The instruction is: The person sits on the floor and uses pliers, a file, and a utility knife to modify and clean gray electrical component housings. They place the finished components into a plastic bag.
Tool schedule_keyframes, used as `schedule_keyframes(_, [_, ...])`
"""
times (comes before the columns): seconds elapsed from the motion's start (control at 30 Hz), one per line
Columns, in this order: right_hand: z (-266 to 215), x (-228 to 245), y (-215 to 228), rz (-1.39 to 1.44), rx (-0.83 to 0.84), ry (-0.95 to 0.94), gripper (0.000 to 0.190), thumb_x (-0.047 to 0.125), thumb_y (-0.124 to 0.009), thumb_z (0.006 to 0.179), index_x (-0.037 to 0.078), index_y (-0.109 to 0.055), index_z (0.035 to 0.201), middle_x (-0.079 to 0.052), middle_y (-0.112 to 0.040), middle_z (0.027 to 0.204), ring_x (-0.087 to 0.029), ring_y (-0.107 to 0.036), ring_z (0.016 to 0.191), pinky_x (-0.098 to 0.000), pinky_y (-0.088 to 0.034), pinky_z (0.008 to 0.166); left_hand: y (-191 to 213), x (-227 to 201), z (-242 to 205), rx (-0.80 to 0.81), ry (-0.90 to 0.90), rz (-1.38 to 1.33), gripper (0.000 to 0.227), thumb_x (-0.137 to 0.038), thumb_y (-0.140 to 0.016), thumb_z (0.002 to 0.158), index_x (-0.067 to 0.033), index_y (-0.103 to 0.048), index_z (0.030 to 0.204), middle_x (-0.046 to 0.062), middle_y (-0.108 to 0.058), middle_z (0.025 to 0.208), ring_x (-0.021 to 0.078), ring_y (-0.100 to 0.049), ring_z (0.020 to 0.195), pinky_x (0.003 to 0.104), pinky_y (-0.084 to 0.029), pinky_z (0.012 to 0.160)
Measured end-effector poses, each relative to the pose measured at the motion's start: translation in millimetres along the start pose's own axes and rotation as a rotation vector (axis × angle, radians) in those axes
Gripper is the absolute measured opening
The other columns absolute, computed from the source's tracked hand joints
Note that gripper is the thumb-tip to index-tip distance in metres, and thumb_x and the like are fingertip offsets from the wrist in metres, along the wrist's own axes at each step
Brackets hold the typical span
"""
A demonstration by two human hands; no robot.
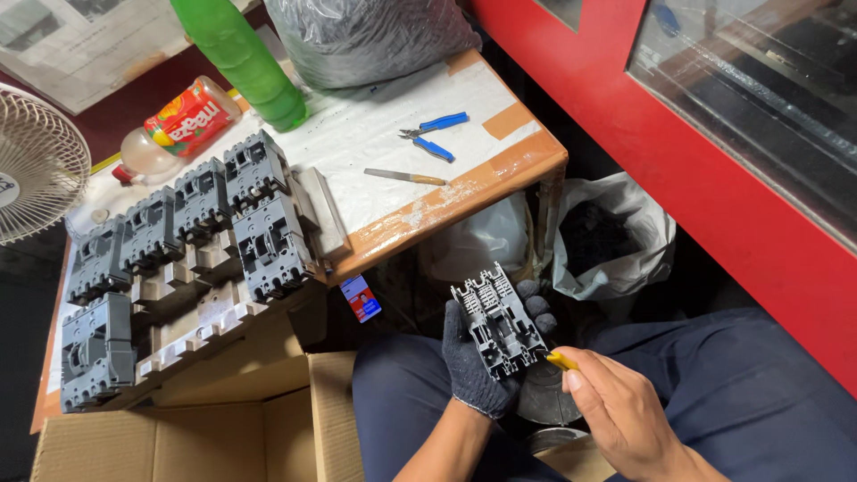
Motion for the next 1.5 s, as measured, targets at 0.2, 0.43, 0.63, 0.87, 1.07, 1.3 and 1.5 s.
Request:
schedule_keyframes(0.2, [0.3, -0.8, -2.0, -0.095, 0.064, -0.150, 0.033, 0.017, -0.056, 0.093, 0.002, -0.066, 0.121, -0.010, -0.070, 0.070, -0.021, -0.067, 0.061, -0.0343, -0.053, 0.057, 0.7, -3.6, -0.5, 0.030, 0.009, -0.006, 0.072, -0.054, -0.044, 0.100, 0.0027, -0.053, 0.144, 0.026, -0.063, 0.134, 0.0443, -0.064, 0.114, 0.055, -0.052, 0.102])
schedule_keyframes(0.43, [7.3, 11.5, 0.0, -0.156, 0.143, -0.079, 0.041, 0.020, -0.061, 0.090, 0.003, -0.065, 0.126, -0.008, -0.068, 0.068, -0.022, -0.069, 0.052, -0.0356, -0.054, 0.050, 0.6, -7.1, -3.7, 0.041, 0.052, 0.114, 0.073, -0.044, -0.054, 0.094, 0.0045, -0.050, 0.148, 0.030, -0.064, 0.131, 0.0471, -0.064, 0.117, 0.054, -0.052, 0.105])
schedule_keyframes(0.63, [10.1, 14.3, -3.6, -0.269, 0.179, -0.015, 0.025, 0.020, -0.064, 0.089, 0.006, -0.071, 0.108, -0.011, -0.068, 0.062, -0.029, -0.068, 0.053, -0.0406, -0.051, 0.049, 2.5, -9.2, -3.7, 0.108, 0.062, 0.178, 0.076, -0.045, -0.056, 0.094, 0.0059, -0.048, 0.150, 0.030, -0.063, 0.133, 0.0435, -0.064, 0.120, 0.052, -0.051, 0.108])
schedule_keyframes(0.87, [17.2, 9.0, -11.3, -0.423, 0.137, 0.024, 0.017, 0.022, -0.066, 0.088, 0.007, -0.063, 0.080, -0.013, -0.064, 0.056, -0.035, -0.064, 0.053, -0.0460, -0.049, 0.048, 14.6, -1.0, -2.5, 0.051, 0.115, 0.193, 0.072, -0.040, -0.062, 0.095, 0.0026, -0.048, 0.151, 0.023, -0.063, 0.136, 0.0353, -0.064, 0.121, 0.047, -0.051, 0.109])
schedule_keyframes(1.07, [24.4, -7.1, -20.3, -0.610, 0.175, -0.085, 0.022, 0.026, -0.062, 0.092, 0.008, -0.061, 0.081, -0.013, -0.065, 0.058, -0.036, -0.065, 0.052, -0.0479, -0.051, 0.047, -0.1, 2.9, -0.6, 0.086, 0.024, 0.401, 0.069, -0.030, -0.064, 0.089, 0.0022, -0.049, 0.148, 0.023, -0.063, 0.136, 0.0352, -0.062, 0.122, 0.046, -0.049, 0.109])
schedule_keyframes(1.3, [20.5, -14.1, -24.3, -0.624, 0.204, -0.071, 0.018, 0.022, -0.060, 0.094, 0.007, -0.063, 0.085, -0.013, -0.067, 0.064, -0.035, -0.067, 0.052, -0.0464, -0.053, 0.047, -7.2, 9.8, 0.9, 0.103, 0.018, 0.418, 0.069, -0.031, -0.065, 0.086, 0.0028, -0.051, 0.145, 0.022, -0.063, 0.136, 0.0342, -0.061, 0.126, 0.046, -0.048, 0.110])
schedule_keyframes(1.5, [16.8, -18.0, -29.8, -0.616, 0.327, -0.031, 0.018, 0.023, -0.060, 0.094, 0.008, -0.062, 0.084, -0.012, -0.066, 0.062, -0.033, -0.068, 0.055, -0.0453, -0.053, 0.049, 7.2, 7.5, -3.3, 0.070, 0.080, 0.323, 0.069, -0.033, -0.065, 0.089, 0.0039, -0.051, 0.146, 0.022, -0.063, 0.135, 0.0361, -0.061, 0.126, 0.049, -0.047, 0.112])
Point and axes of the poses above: each hand's wrist, its own z-axis towards the middle knuckle, its own y-axis out of the back of the hand, x = y × z, the point moved 5 cm from there along z, towards the middle knuckle
